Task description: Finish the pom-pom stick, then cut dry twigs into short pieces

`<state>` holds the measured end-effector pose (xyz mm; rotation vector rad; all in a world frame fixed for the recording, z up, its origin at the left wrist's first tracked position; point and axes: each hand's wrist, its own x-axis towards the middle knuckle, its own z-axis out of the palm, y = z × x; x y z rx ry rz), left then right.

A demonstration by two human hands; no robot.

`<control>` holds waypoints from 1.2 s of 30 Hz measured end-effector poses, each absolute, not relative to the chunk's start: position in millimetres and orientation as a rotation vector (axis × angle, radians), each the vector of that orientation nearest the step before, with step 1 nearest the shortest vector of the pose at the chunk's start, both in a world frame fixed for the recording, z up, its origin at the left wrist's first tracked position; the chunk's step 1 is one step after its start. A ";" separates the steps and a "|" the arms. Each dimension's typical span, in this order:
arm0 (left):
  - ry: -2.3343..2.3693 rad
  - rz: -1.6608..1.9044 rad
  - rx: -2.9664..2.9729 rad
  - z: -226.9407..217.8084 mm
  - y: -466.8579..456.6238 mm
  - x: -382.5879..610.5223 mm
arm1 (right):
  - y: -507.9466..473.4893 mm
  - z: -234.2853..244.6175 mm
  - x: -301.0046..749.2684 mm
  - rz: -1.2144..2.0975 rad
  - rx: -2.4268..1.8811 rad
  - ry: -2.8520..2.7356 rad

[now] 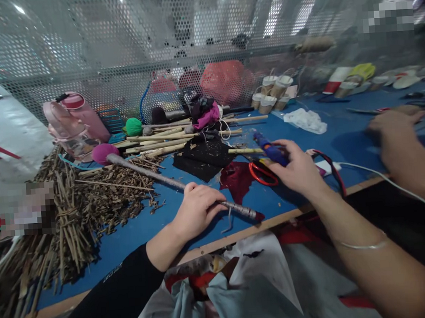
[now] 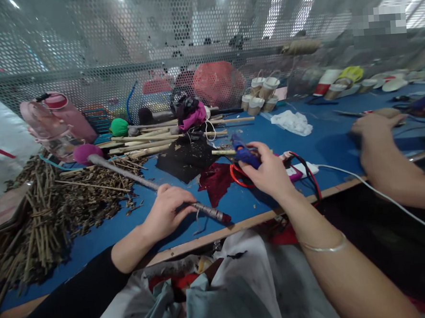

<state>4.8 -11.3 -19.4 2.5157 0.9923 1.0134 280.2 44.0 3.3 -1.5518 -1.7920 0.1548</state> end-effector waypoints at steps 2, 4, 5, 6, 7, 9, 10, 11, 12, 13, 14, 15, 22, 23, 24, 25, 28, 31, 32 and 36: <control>0.984 1.005 2.517 -18.4 -11.4 4.3 | 22.4 16.9 282.8 0.496 -1.381 -1.793; 0.985 0.999 2.517 -18.1 -11.3 4.1 | -0.6 29.7 287.1 0.828 -1.252 -1.870; 0.985 0.995 2.518 -18.3 -11.1 4.1 | -11.3 34.9 289.5 0.948 -1.212 -1.889; 0.985 0.991 2.520 -18.7 -10.8 4.1 | -20.7 39.0 291.5 1.026 -1.185 -1.906; 0.987 0.990 2.522 -19.2 -10.4 4.2 | -28.5 41.8 293.1 1.060 -1.168 -1.927; 0.994 0.989 2.523 -20.2 -9.8 4.7 | -38.7 44.3 294.3 1.029 -1.149 -2.010; 1.001 0.987 2.523 -20.5 -9.5 4.9 | -41.4 44.3 293.9 0.993 -1.145 -2.066; 1.010 0.983 2.523 -20.6 -9.4 5.2 | -42.7 43.8 292.8 0.967 -1.138 -2.117; 1.018 0.976 2.523 -20.5 -9.4 5.4 | -43.1 43.0 291.3 0.958 -1.135 -2.148; 1.023 0.966 2.523 -20.3 -9.4 5.6 | -42.8 41.9 289.5 0.963 -1.133 -2.168; 1.028 0.956 2.524 -19.9 -9.5 5.8 | -42.1 40.8 287.6 0.963 -1.131 -2.186; 1.030 0.950 2.524 -19.5 -9.6 5.9 | -41.3 39.7 286.0 0.952 -1.126 -2.208; 1.010 0.984 2.516 -18.9 -10.3 5.7 | -39.3 36.0 284.0 0.661 -1.110 -2.345; 1.007 0.983 2.517 -19.0 -10.3 5.6 | -39.7 35.9 284.5 0.657 -1.114 -2.356; 1.006 0.980 2.518 -19.1 -10.4 5.5 | -40.1 35.7 284.8 0.652 -1.122 -2.365; 1.006 0.975 2.520 -19.2 -10.3 5.4 | -40.5 35.5 285.1 0.644 -1.127 -2.374; 1.013 0.967 2.524 -19.9 -10.2 5.4 | -41.3 34.8 285.0 0.594 -1.140 -2.396; 1.018 0.968 2.524 -20.2 -10.1 5.5 | -42.1 35.1 284.9 0.553 -1.157 -2.406; 1.018 0.973 2.523 -20.1 -10.0 5.5 | -42.7 35.5 285.1 0.544 -1.168 -2.406; 1.021 0.973 2.521 -19.6 -9.3 5.5 | -45.8 38.2 287.4 0.522 -1.177 -2.389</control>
